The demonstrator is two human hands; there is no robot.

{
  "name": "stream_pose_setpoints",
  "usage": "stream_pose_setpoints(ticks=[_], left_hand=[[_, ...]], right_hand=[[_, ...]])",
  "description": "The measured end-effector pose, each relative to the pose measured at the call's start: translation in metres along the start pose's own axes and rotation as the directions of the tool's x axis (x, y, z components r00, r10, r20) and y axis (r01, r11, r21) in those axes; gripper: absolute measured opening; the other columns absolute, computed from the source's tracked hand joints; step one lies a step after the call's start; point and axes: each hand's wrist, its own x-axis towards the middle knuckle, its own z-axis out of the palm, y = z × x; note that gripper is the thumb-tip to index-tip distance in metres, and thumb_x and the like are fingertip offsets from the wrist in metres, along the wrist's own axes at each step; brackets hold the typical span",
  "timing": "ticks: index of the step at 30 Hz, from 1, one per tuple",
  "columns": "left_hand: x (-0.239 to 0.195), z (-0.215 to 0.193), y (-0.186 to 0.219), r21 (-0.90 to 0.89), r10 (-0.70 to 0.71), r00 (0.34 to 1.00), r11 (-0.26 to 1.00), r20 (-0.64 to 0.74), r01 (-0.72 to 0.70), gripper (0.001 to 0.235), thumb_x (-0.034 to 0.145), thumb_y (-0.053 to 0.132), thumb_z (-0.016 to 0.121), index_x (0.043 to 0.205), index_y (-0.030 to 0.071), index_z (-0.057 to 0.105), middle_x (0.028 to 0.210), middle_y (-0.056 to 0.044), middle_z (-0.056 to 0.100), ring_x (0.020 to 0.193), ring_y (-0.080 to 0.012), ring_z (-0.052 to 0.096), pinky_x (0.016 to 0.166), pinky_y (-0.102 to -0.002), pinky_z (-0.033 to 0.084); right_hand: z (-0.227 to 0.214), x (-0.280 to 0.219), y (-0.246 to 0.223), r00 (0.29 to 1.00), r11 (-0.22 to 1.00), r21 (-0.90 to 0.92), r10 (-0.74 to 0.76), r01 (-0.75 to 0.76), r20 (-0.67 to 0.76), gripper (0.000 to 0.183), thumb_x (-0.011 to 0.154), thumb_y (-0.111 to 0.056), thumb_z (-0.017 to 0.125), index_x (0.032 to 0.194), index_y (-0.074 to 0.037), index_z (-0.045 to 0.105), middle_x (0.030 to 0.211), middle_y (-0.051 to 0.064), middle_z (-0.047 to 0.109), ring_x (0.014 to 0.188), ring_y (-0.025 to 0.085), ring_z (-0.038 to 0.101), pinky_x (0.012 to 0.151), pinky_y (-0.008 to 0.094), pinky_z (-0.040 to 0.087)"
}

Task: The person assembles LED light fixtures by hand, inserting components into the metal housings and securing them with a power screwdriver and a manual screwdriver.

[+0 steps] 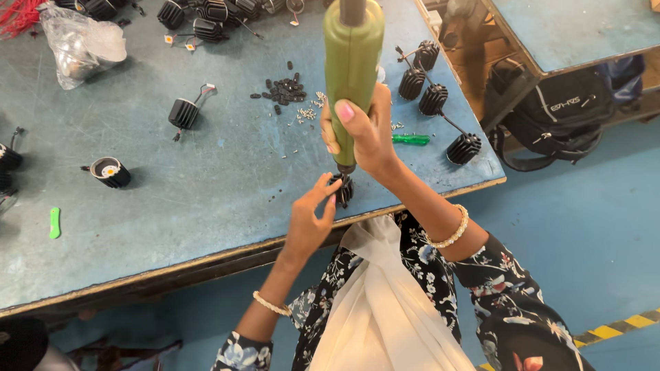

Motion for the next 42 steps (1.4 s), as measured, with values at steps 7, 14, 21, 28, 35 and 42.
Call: stream_pose_setpoints(ticks=[7, 14, 21, 28, 35, 42], left_hand=[[0.027, -0.008, -0.018, -0.032, -0.147, 0.982, 0.988, 0.118, 0.152, 0.025, 0.087, 0.013, 0.077, 0.111, 0.006, 0.076, 0.132, -0.017, 0.069, 0.120, -0.0297, 0.070, 0.100, -0.037, 0.053], [0.028, -0.004, -0.016, -0.008, -0.181, 0.976, 0.983, 0.121, 0.183, 0.023, 0.089, 0.015, 0.077, 0.112, 0.009, 0.077, 0.127, -0.011, 0.075, 0.114, -0.0237, 0.074, 0.099, -0.033, 0.056], [0.030, -0.019, -0.016, -0.054, -0.098, 0.965, 0.992, 0.243, 0.115, 0.029, 0.089, 0.009, 0.075, 0.118, 0.006, 0.073, 0.132, -0.013, 0.070, 0.119, -0.0258, 0.071, 0.101, -0.035, 0.053], [0.027, -0.012, -0.019, -0.047, -0.076, 0.978, 0.995, 0.192, 0.086, 0.025, 0.091, 0.007, 0.072, 0.116, 0.005, 0.073, 0.132, -0.012, 0.070, 0.111, -0.0243, 0.074, 0.094, -0.033, 0.057], [0.024, -0.004, -0.014, 0.011, -0.075, 0.989, 0.997, 0.128, 0.074, 0.022, 0.094, 0.008, 0.072, 0.116, 0.006, 0.073, 0.127, -0.011, 0.073, 0.103, -0.0224, 0.077, 0.088, -0.031, 0.059], [0.016, -0.004, 0.000, 0.033, -0.024, 0.993, 0.999, 0.114, 0.020, 0.030, 0.094, 0.011, 0.070, 0.123, 0.005, 0.071, 0.139, -0.015, 0.066, 0.117, -0.0294, 0.071, 0.095, -0.035, 0.058]], right_hand=[[-0.001, 0.002, 0.006, 0.999, 1.000, 0.013, -0.011, 0.011, -0.036, 0.046, 0.103, -0.042, 0.064, 0.093, 0.002, 0.055, 0.066, 0.009, 0.057, 0.052, 0.014, 0.055, 0.049, 0.029, 0.047], [-0.003, 0.005, 0.007, 1.000, 0.999, 0.035, -0.003, 0.004, -0.031, 0.042, 0.103, -0.039, 0.062, 0.097, 0.001, 0.054, 0.070, 0.008, 0.057, 0.053, 0.014, 0.055, 0.050, 0.029, 0.047], [-0.006, 0.004, 0.007, 1.000, 0.998, 0.070, 0.008, -0.006, -0.025, 0.041, 0.102, -0.039, 0.063, 0.099, 0.001, 0.054, 0.069, 0.008, 0.056, 0.053, 0.014, 0.054, 0.050, 0.029, 0.047], [-0.007, 0.005, 0.009, 0.998, 0.997, 0.067, 0.029, -0.026, -0.048, 0.040, 0.101, -0.037, 0.065, 0.098, 0.001, 0.053, 0.071, 0.009, 0.057, 0.053, 0.014, 0.055, 0.050, 0.029, 0.048], [-0.009, 0.005, 0.008, 0.999, 0.998, 0.065, 0.015, -0.012, -0.041, 0.040, 0.100, -0.037, 0.064, 0.099, 0.001, 0.054, 0.071, 0.008, 0.057, 0.053, 0.013, 0.054, 0.050, 0.028, 0.047], [-0.009, 0.000, 0.007, 0.999, 0.999, 0.048, -0.005, 0.007, -0.038, 0.039, 0.101, -0.036, 0.064, 0.100, 0.002, 0.054, 0.070, 0.008, 0.058, 0.053, 0.013, 0.055, 0.051, 0.028, 0.048]])
